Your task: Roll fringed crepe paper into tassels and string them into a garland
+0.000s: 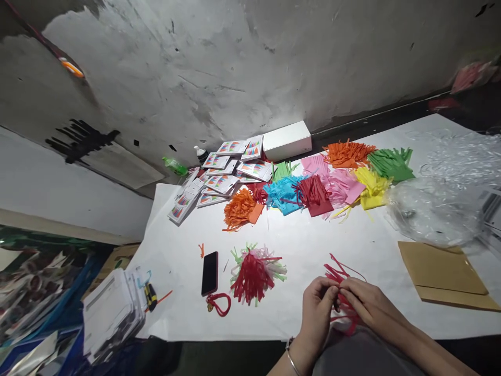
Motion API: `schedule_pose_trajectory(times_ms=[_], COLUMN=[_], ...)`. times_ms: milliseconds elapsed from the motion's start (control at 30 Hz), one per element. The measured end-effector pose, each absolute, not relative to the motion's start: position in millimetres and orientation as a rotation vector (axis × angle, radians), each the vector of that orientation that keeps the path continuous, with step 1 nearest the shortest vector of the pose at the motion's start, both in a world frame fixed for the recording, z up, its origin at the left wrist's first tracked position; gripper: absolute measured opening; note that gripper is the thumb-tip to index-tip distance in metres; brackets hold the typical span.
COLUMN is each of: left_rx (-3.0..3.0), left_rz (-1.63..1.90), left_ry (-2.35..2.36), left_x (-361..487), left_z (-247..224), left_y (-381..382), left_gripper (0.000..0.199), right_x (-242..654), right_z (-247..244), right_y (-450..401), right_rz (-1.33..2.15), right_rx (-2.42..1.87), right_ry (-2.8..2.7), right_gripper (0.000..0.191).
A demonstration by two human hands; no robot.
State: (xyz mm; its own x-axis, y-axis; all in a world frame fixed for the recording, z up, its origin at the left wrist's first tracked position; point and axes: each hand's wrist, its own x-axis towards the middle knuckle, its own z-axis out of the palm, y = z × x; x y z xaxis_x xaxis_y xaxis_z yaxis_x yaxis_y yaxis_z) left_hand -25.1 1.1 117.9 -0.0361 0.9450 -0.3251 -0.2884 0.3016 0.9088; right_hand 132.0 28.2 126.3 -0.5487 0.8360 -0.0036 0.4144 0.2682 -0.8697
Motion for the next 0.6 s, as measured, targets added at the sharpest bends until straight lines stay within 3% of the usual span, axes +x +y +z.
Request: schedule_pose_trajectory(times_ms=[333, 600], left_rx=[0.571, 0.579], left_rz=[1.081, 1.109], left_ry=[1.174, 1.221], left_x=[-30, -52], left_z=[117, 96], left_y=[-1, -15], left_gripper=[0.036, 0.041], right_x=[134, 130], right_z=[132, 94], right_y=[28, 28], right_rz=[1.280, 1.076], right_rx=[-1.081, -0.968], right_ry=[-2.134, -2.240], right_gripper=[0.023, 0.038])
